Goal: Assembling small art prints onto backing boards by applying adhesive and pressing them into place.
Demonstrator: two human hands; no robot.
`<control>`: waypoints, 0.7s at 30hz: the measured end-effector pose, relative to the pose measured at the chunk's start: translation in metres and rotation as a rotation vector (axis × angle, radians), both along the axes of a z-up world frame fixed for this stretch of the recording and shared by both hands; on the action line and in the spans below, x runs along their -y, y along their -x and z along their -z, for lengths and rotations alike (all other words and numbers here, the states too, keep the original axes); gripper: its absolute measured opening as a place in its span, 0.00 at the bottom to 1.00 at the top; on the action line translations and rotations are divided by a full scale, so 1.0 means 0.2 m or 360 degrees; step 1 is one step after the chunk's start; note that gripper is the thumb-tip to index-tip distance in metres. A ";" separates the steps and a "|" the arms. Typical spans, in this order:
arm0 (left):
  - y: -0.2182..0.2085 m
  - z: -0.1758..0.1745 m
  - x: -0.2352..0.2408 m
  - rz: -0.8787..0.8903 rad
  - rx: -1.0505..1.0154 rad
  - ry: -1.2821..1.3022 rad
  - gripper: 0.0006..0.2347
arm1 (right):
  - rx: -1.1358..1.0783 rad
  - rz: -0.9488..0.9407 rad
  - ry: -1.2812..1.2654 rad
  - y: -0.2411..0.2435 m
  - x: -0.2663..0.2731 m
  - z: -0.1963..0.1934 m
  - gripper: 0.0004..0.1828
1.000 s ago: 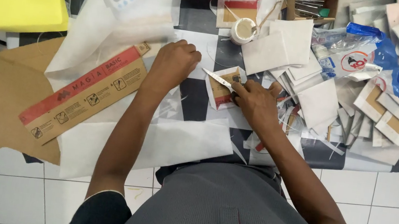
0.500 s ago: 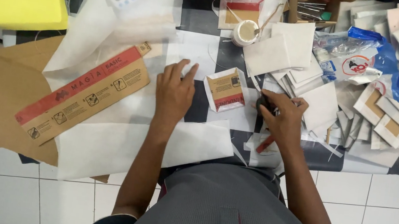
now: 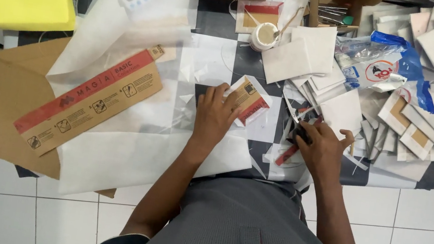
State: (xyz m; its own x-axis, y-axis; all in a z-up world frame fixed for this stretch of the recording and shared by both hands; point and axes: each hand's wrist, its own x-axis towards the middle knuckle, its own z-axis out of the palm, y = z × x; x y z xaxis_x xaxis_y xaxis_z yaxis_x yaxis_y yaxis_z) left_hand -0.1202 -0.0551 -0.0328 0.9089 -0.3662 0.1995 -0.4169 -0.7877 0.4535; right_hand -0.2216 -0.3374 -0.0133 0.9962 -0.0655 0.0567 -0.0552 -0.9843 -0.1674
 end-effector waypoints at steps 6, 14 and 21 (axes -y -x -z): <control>0.05 -0.04 0.01 -0.0208 -0.0221 0.0029 0.23 | -0.0342 0.0240 -0.0418 -0.04 0.00 0.01 0.24; 0.06 -0.08 0.03 -0.0282 -0.0179 0.0018 0.24 | -0.0110 0.0032 -0.0275 -0.09 -0.10 -0.05 0.25; 0.13 -0.06 0.01 -0.0277 -0.0011 -0.0098 0.15 | 0.0298 -0.0600 -0.0303 -0.21 -0.36 0.04 0.24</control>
